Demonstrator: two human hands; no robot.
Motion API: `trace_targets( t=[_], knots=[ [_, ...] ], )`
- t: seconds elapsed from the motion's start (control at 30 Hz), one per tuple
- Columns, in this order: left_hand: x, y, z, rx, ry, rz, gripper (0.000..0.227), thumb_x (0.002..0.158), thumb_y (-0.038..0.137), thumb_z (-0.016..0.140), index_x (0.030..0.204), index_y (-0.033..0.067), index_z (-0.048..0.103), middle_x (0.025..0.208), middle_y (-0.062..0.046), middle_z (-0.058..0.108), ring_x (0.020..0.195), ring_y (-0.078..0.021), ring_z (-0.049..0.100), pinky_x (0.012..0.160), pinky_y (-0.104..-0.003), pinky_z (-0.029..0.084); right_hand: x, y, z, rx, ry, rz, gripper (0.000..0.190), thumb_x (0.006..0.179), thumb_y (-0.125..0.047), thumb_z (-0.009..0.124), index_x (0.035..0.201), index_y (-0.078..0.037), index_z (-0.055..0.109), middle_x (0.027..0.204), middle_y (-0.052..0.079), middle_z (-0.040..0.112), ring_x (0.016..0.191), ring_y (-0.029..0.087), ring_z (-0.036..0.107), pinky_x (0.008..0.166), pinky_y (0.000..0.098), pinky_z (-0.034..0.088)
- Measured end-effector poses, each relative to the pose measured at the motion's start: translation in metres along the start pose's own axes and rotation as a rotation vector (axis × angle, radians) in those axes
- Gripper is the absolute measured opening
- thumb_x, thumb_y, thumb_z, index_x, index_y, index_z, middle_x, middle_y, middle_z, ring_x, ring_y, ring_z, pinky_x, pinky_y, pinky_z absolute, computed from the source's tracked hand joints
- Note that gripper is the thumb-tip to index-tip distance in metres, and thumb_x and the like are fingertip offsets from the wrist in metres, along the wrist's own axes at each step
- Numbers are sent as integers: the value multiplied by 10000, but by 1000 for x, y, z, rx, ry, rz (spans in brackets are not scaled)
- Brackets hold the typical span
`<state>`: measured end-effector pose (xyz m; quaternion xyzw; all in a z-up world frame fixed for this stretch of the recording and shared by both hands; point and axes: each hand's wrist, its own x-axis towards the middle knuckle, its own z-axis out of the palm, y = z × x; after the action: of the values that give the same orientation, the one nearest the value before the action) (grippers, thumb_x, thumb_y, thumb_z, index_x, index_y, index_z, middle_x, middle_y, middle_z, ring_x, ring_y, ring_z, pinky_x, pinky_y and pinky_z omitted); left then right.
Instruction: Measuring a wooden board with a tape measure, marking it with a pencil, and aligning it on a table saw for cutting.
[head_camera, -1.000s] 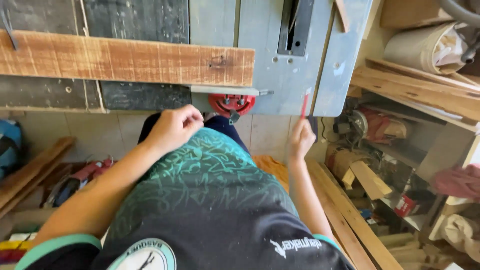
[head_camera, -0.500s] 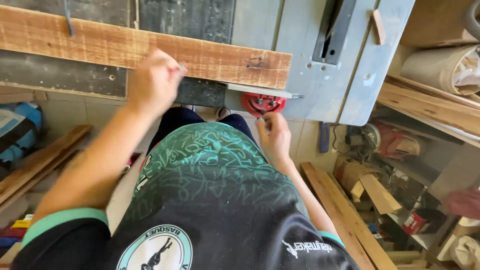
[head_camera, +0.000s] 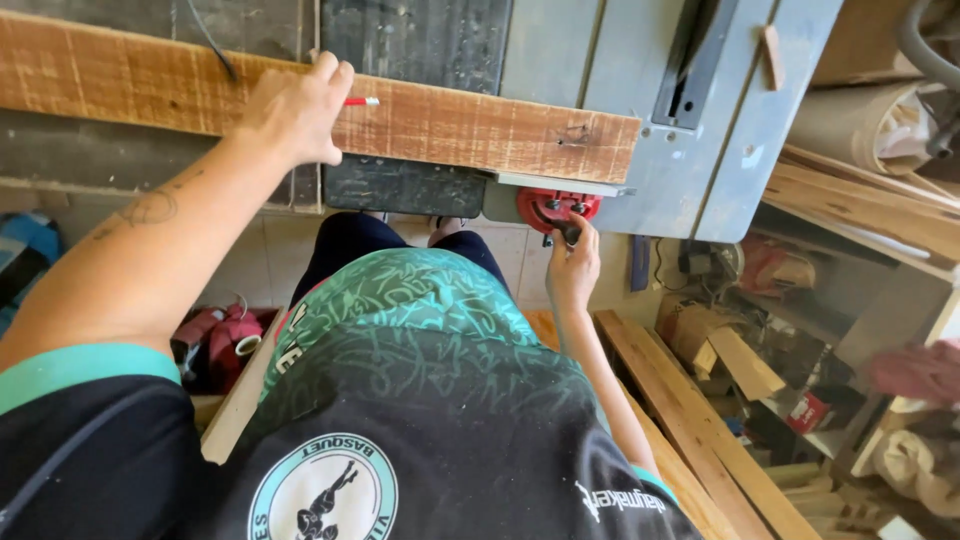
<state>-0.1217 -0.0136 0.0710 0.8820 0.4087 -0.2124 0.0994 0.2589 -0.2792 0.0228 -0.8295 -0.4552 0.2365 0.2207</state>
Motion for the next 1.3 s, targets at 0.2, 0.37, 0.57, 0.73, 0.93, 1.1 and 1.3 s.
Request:
trace_targets(
  t=[0.2, 0.37, 0.57, 0.73, 0.93, 1.1, 1.3],
  knots=[
    [46, 50, -2, -87, 92, 116, 1049, 538, 545, 944, 1373, 44, 552, 1171, -88, 622, 517, -258, 683, 455, -398, 583, -2, 6, 2, -11, 12, 0, 352, 1035, -183, 644, 1378, -112, 604, 1324, 86, 667, 1209, 285, 641, 947, 433, 541],
    [75, 88, -15, -96, 88, 180, 1042, 584, 556, 952, 1360, -5, 544, 1217, -130, 608, 466, -200, 627, 401, -339, 568, -1, 9, 4, -32, 103, -202, 340, 1040, -189, 685, 1356, -98, 600, 1361, 151, 589, 1256, 364, 532, 1021, 497, 514],
    [101, 123, -26, -113, 85, 278, 1068, 594, 483, 956, 1409, -48, 515, 1242, -162, 583, 523, -236, 670, 452, -373, 614, 3, 36, 13, -21, 131, -344, 502, 1019, -275, 770, 1422, -90, 532, 1594, 178, 442, 1531, 449, 387, 1244, 602, 406],
    [98, 123, -67, -115, -173, 269, 1159, 734, 502, 918, 1592, -21, 339, 1416, -195, 528, 667, -252, 715, 519, -339, 662, 1, 50, 28, 6, 130, -315, 515, 1047, -320, 740, 1463, -140, 495, 1695, 198, 322, 1592, 469, 322, 1228, 582, 460],
    [115, 127, -40, -128, -75, 276, 1030, 756, 402, 871, 1589, 12, 408, 1513, -133, 524, 674, -289, 745, 433, -356, 614, 3, 47, 32, -29, 169, -326, 479, 1057, -331, 724, 1460, -182, 514, 1687, 196, 351, 1586, 470, 357, 1170, 553, 529],
    [128, 147, -44, -246, -69, 357, 903, 796, 189, 863, 1562, -27, 436, 1492, -189, 542, 578, -214, 650, 420, -273, 564, 4, 45, 31, -41, 205, -355, 436, 1088, -375, 645, 1452, -166, 528, 1683, 212, 348, 1580, 476, 364, 1211, 550, 495],
    [142, 96, -58, -494, 40, 97, 372, 1043, 297, 706, 1317, 54, 641, 1304, -202, 634, 653, -207, 616, 459, -286, 503, 6, 41, 24, -45, 171, -370, 447, 1092, -386, 618, 1436, -127, 499, 1655, 257, 342, 1577, 503, 324, 1259, 607, 421]
  ],
)
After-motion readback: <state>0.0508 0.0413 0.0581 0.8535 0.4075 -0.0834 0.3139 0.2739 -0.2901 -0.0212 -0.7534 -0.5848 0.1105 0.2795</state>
